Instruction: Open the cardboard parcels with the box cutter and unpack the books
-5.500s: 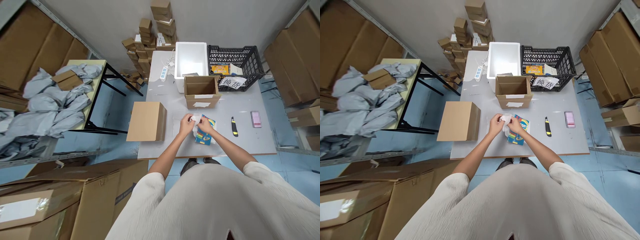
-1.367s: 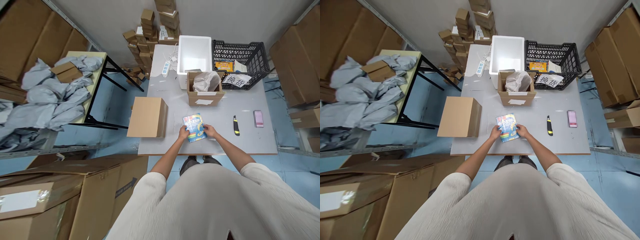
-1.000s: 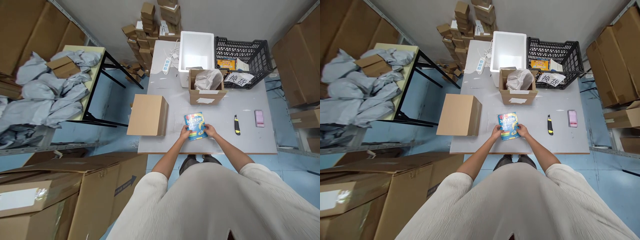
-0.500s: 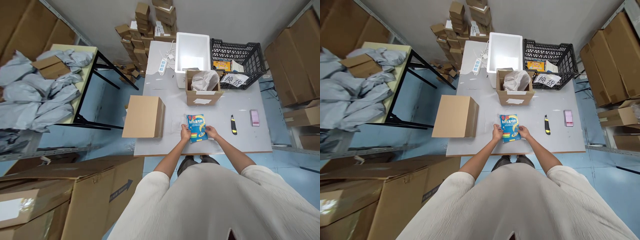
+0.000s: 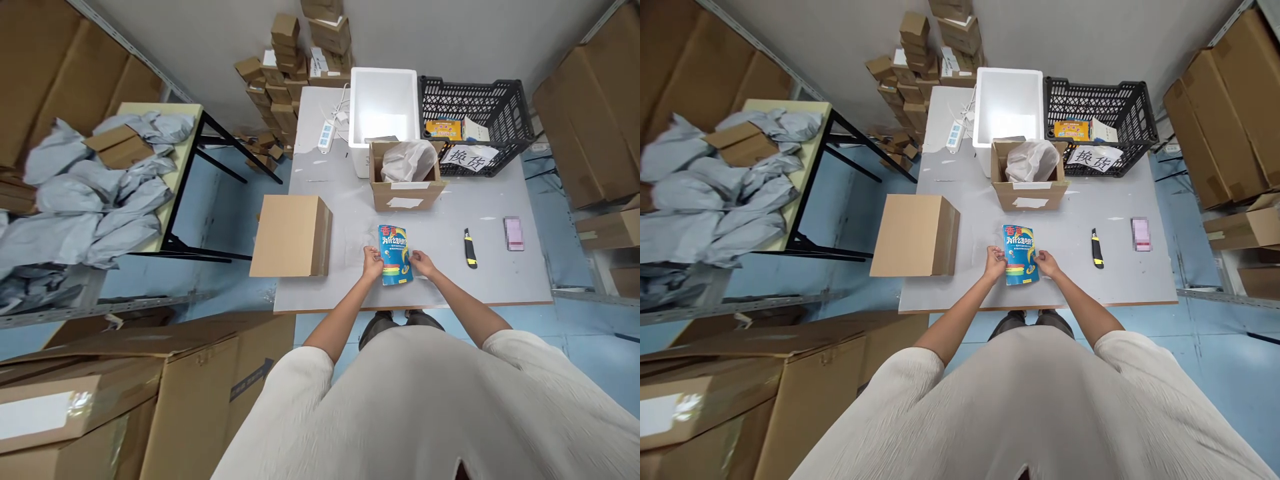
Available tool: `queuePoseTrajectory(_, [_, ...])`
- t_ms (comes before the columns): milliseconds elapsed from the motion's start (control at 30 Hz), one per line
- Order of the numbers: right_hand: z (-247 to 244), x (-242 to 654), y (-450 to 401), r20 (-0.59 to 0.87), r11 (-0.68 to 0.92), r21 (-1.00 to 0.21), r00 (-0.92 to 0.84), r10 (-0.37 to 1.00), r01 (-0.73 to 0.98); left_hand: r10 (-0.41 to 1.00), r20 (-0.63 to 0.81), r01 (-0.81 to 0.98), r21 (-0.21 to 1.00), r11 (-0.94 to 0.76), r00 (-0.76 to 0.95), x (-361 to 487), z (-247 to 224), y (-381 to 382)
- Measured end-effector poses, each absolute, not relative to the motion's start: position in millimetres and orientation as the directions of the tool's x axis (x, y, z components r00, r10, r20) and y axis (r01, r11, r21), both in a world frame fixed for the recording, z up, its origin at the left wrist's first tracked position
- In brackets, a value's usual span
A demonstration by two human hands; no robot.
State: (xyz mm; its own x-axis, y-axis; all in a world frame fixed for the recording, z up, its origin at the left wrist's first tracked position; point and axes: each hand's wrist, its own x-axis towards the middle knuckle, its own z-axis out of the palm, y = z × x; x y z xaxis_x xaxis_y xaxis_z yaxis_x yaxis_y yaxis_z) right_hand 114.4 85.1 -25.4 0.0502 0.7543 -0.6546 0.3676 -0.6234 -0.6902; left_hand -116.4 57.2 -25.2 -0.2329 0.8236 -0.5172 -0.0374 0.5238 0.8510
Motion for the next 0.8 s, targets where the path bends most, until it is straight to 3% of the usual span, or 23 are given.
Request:
queuePoseTrajectory(133, [-11.2,114.5,87.7,-0.715,-0.692,-0.687,-0.038,0.698,0.221,0.82,-0.545,-0.189,0.836,0.515,-0.175,-116.7,-8.5,60.2])
queuePoseTrajectory(300, [9.3,119.6,91.7,-0.737,-0.735,-0.676,-0.089,0.67,0.062,0.822,-0.542,-0.187,0.838,0.513,-0.177,-125.9,4.4,60.9])
queuePoseTrajectory(533, [29.4,123.4,96.7,-0.712,-0.71,-0.701,-0.025,0.702,0.066,0.843,-0.513,-0.201,0.854,0.48,-0.162,-129.0,16.9,65.5])
queuePoseTrajectory(800, [40.4,126.1,98.2,-0.764,-0.765,-0.642,-0.14,0.63,0.058,0.847,-0.519,-0.244,0.841,0.483,-0.113,-132.5,30.0,74.1])
